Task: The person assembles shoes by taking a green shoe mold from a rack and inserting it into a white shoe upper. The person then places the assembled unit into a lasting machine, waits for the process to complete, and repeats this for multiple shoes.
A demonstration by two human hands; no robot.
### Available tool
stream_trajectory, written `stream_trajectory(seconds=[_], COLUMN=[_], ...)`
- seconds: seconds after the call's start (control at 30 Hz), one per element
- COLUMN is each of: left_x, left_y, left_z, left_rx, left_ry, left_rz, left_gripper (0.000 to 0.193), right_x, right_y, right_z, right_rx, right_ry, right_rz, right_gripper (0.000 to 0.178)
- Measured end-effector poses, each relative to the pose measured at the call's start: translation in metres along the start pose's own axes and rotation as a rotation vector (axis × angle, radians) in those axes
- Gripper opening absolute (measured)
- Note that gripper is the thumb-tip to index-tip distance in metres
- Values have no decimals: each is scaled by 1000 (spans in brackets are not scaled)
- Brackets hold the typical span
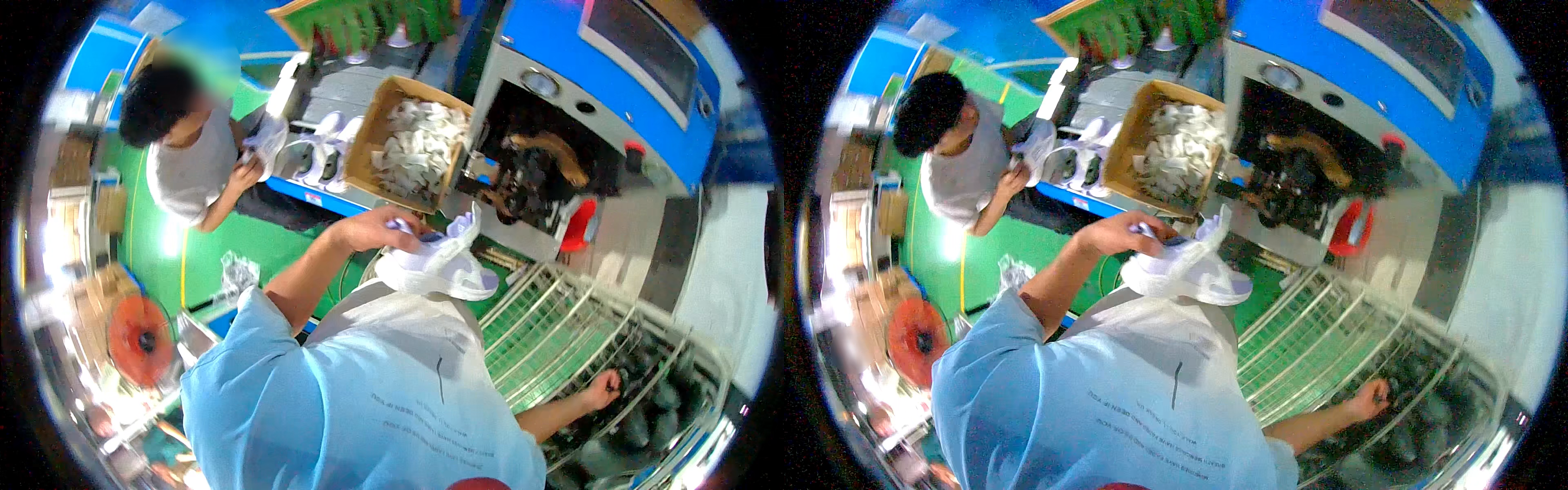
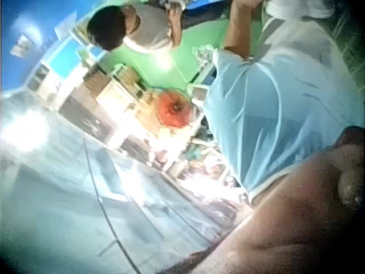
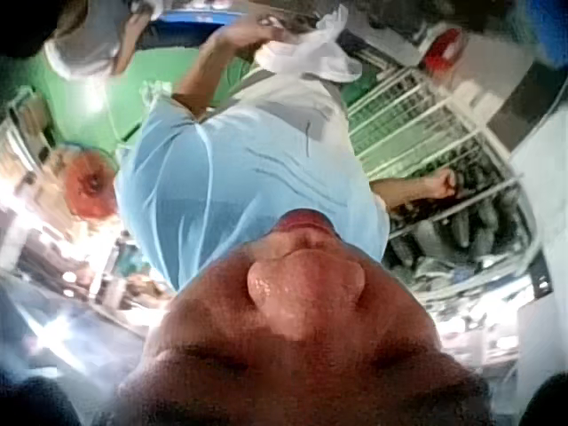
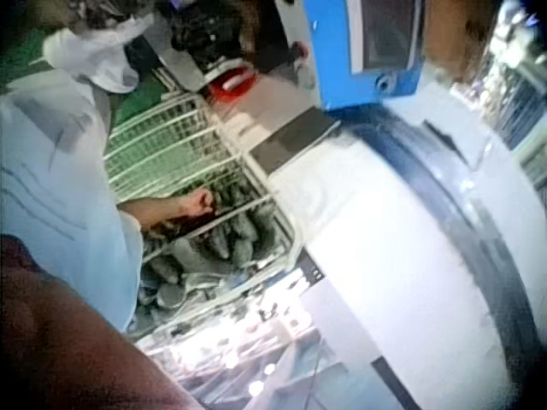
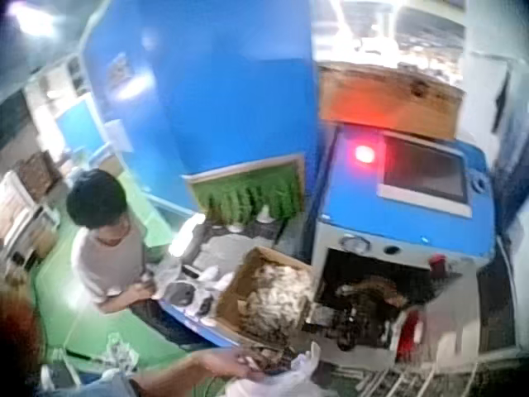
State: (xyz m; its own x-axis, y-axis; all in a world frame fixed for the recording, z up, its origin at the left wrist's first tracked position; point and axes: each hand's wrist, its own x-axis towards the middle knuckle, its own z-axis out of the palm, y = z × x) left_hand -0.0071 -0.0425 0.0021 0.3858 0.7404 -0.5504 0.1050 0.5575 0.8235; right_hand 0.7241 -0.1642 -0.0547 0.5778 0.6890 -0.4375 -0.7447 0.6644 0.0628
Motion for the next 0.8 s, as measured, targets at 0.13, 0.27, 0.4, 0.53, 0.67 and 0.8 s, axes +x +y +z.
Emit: stream_trajectory(seconds=[0.13,0.27,0.4,0.53,0.67,0.8], left_x=[-60,-44,12,4,-54,-96], left_y=[-39,-53,-73,-55,-74,-162], left_z=[-46,-65,-81,-95,-189,-360], left_rx=[-511,-259,298,602,322,899], left_ry=[327,581,781,923,1165,1473], left_rz=[196,526,310,330,-59,-60], left_gripper=[27,20,32,53,53,83], right_x=[-2,-24,-62,-134,-178,-189], right_y=[50,139,309,422,476,486], right_z=[5,-27,-44,-60,-96,-126], right_rx=[-376,-932,-1358,-1470,-1799,-2157], right_ry=[369,45,127,29,-290,-426], right_rz=[-228,333,641,776,759,764], right_gripper=[34,28,22,28,44,45])
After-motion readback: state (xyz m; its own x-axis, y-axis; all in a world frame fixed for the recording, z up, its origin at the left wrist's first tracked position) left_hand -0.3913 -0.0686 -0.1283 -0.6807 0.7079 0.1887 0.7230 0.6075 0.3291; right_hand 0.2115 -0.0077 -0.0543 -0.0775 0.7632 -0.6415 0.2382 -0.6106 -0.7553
